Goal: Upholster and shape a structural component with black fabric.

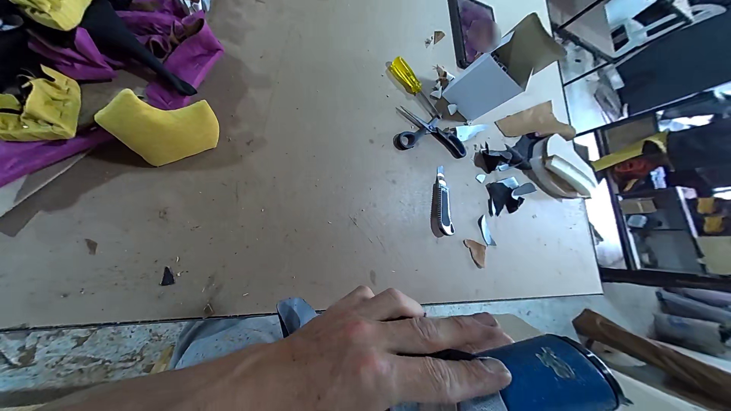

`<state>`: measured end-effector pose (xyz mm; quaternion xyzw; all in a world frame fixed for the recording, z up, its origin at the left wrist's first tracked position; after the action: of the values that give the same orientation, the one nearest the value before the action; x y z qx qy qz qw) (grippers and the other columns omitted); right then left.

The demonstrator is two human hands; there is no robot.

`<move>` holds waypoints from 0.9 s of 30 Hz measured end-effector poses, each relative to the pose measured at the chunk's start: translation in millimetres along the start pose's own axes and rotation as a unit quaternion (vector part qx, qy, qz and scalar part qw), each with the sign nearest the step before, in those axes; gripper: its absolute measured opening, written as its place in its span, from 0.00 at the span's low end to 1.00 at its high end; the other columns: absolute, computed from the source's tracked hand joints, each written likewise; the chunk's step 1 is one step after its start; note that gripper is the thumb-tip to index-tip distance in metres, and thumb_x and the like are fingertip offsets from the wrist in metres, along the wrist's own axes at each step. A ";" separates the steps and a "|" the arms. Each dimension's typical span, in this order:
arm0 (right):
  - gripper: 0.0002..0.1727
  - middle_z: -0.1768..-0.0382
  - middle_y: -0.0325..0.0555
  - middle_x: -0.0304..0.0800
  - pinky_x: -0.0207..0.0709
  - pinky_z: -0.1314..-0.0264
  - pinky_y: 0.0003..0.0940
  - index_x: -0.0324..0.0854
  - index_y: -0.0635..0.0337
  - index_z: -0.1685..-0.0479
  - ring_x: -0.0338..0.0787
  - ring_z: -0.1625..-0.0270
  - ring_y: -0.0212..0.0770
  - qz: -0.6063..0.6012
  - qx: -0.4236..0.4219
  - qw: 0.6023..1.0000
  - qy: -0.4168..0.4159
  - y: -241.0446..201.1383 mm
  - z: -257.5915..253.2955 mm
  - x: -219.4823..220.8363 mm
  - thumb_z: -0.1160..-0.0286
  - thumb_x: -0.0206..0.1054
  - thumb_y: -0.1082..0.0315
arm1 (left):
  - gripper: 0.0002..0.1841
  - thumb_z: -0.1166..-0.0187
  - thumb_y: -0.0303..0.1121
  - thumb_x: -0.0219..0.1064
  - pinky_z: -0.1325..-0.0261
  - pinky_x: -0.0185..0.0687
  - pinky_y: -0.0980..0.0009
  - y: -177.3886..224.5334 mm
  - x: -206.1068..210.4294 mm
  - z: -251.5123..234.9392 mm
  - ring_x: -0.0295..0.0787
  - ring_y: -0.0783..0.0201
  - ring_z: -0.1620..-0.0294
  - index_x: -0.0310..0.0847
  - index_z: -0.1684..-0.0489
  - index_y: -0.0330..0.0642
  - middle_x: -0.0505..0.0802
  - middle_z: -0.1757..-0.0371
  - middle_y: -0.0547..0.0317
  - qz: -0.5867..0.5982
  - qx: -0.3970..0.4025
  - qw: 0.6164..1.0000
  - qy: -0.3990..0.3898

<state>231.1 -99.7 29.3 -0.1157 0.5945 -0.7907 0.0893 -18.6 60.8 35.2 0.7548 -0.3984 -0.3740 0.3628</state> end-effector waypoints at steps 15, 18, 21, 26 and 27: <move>0.15 0.68 0.26 0.95 0.83 0.55 0.13 0.89 0.55 0.67 0.91 0.60 0.15 -0.039 0.191 0.975 -0.103 -41.6 -49.2 -1.7 0.59 0.78 0.74 | 0.43 0.31 0.72 0.62 0.38 0.70 0.57 6.0 1.5 -9.7 0.78 0.54 0.28 0.76 0.17 0.57 0.73 0.11 0.58 -0.033 0.031 0.998 -0.049; 0.14 0.74 0.25 0.93 0.83 0.64 0.16 0.86 0.49 0.73 0.90 0.69 0.18 -0.045 0.245 0.963 -0.099 -45.5 -56.5 0.4 0.65 0.76 0.74 | 0.42 0.30 0.71 0.62 0.36 0.69 0.57 4.1 0.0 -8.7 0.76 0.53 0.25 0.76 0.17 0.58 0.71 0.10 0.60 -0.027 0.025 0.998 -0.051; 0.14 0.74 0.25 0.93 0.85 0.67 0.18 0.86 0.46 0.72 0.92 0.70 0.20 -0.079 0.259 0.955 -0.119 -42.9 -56.0 -0.4 0.62 0.74 0.75 | 0.40 0.27 0.71 0.58 0.32 0.66 0.58 4.3 -1.9 -9.5 0.71 0.52 0.22 0.76 0.17 0.60 0.69 0.08 0.60 -0.024 0.021 0.999 -0.044; 0.13 0.57 0.11 0.94 0.85 0.50 0.14 0.90 0.29 0.52 0.90 0.55 0.11 -0.120 0.162 0.975 -0.093 -27.0 -37.3 -13.5 0.35 0.78 0.57 | 0.44 0.33 0.76 0.61 0.26 0.70 0.57 -13.2 -3.6 -10.6 0.73 0.51 0.22 0.77 0.18 0.60 0.75 0.12 0.59 -0.018 -0.038 0.999 -0.017; 0.14 0.53 0.10 0.94 0.85 0.46 0.15 0.90 0.26 0.46 0.90 0.51 0.11 -0.104 0.123 0.986 -0.040 -23.3 -28.3 -14.1 0.31 0.77 0.55 | 0.46 0.37 0.76 0.65 0.24 0.70 0.58 -21.9 -4.1 -9.4 0.74 0.53 0.22 0.77 0.18 0.59 0.79 0.16 0.60 -0.001 -0.071 0.997 0.005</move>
<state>236.3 -63.3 43.1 -0.1970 0.4737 -0.8573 0.0435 -5.0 75.9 22.1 0.7291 -0.3683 -0.3982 0.4174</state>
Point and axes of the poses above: each hand's wrist, its own z-axis away from the middle knuckle, its own x-axis out of the palm, y = z × x, the point moved 2 cm from there along -z, towards the middle knuckle
